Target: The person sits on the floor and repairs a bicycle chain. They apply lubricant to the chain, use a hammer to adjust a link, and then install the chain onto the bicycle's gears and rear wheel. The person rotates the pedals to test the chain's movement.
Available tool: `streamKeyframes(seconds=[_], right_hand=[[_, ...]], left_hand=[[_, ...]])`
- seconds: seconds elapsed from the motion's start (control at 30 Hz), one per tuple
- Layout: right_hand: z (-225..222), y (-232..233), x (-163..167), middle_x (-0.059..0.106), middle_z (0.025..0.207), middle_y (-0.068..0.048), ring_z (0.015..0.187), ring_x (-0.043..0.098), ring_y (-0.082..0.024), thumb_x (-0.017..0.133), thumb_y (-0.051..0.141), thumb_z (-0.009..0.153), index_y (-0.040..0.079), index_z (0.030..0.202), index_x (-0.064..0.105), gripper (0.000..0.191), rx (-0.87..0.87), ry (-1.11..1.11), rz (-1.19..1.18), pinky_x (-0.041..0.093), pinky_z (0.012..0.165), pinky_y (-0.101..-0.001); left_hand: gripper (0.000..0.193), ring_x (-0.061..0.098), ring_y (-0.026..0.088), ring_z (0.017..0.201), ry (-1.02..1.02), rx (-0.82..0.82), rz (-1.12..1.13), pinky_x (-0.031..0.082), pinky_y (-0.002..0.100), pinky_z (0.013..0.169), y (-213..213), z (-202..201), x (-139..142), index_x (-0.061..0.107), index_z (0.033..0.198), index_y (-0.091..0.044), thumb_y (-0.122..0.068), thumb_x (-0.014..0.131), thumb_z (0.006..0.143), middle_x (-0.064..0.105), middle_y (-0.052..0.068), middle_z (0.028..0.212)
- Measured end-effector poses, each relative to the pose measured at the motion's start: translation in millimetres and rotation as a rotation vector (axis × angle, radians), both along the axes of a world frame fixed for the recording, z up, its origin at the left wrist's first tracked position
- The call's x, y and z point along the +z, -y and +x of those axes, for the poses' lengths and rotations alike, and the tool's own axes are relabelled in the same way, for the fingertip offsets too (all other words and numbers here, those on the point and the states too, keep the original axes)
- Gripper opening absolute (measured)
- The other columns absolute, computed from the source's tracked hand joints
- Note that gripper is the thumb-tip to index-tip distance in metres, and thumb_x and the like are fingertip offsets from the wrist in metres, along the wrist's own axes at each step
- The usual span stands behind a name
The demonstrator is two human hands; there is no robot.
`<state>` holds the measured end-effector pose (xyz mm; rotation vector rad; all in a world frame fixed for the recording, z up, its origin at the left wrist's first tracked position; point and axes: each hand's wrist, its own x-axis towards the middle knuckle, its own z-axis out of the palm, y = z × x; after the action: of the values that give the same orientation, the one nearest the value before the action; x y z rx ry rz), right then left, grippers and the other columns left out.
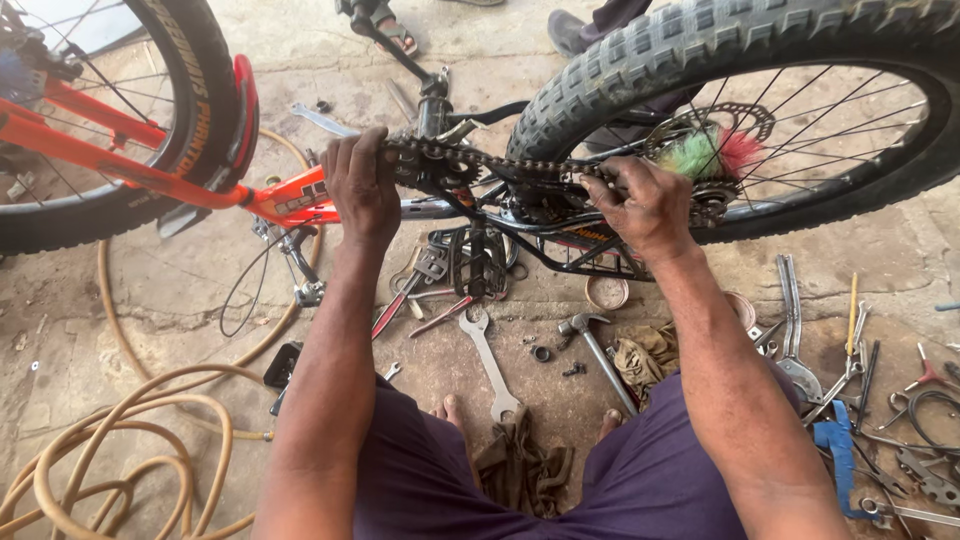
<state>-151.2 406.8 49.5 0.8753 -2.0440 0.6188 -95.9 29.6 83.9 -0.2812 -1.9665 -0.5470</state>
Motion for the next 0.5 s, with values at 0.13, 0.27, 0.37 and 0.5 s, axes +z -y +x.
streamKeyframes(seconds=[0.13,0.27,0.37,0.5], right_hand=[[6,5,6,0.075,0.084,-0.002,0.068,0.071,-0.012,0.075,0.035,0.108,0.013,0.105,0.065,0.025,0.031,0.075,-0.036,0.055,0.055,-0.028],[7,8,11,0.073,0.076,0.0,0.063,0.071,-0.013,0.078,0.029,0.103,0.01,0.101,0.066,0.023,0.023,0.134,-0.078,0.055,0.053,-0.0277],[10,8,16,0.074,0.08,-0.002,0.067,0.072,-0.014,0.079,0.026,0.104,0.01,0.102,0.065,0.021,0.035,0.101,-0.061,0.056,0.055,-0.0278],[17,5,22,0.073,0.082,-0.002,0.068,0.072,-0.015,0.079,0.022,0.103,0.009,0.105,0.065,0.019,0.03,0.075,-0.042,0.056,0.057,-0.0287]], left_hand=[[0.02,0.058,0.027,0.094,-0.011,0.015,-0.033,0.041,0.042,0.089,1,-1,0,0.065,0.121,-0.008,-0.013,0.071,0.102,0.065,0.007,0.099],[0.02,0.059,0.026,0.094,-0.018,-0.001,-0.057,0.041,0.042,0.091,4,-2,2,0.064,0.122,-0.009,-0.015,0.071,0.104,0.064,0.007,0.099],[0.021,0.059,0.026,0.092,0.033,-0.044,-0.049,0.041,0.041,0.087,8,0,6,0.065,0.123,-0.01,-0.015,0.07,0.103,0.065,0.008,0.098],[0.021,0.06,0.024,0.09,0.072,-0.087,-0.085,0.042,0.041,0.085,11,-1,12,0.065,0.123,-0.01,-0.019,0.07,0.105,0.066,0.005,0.095]])
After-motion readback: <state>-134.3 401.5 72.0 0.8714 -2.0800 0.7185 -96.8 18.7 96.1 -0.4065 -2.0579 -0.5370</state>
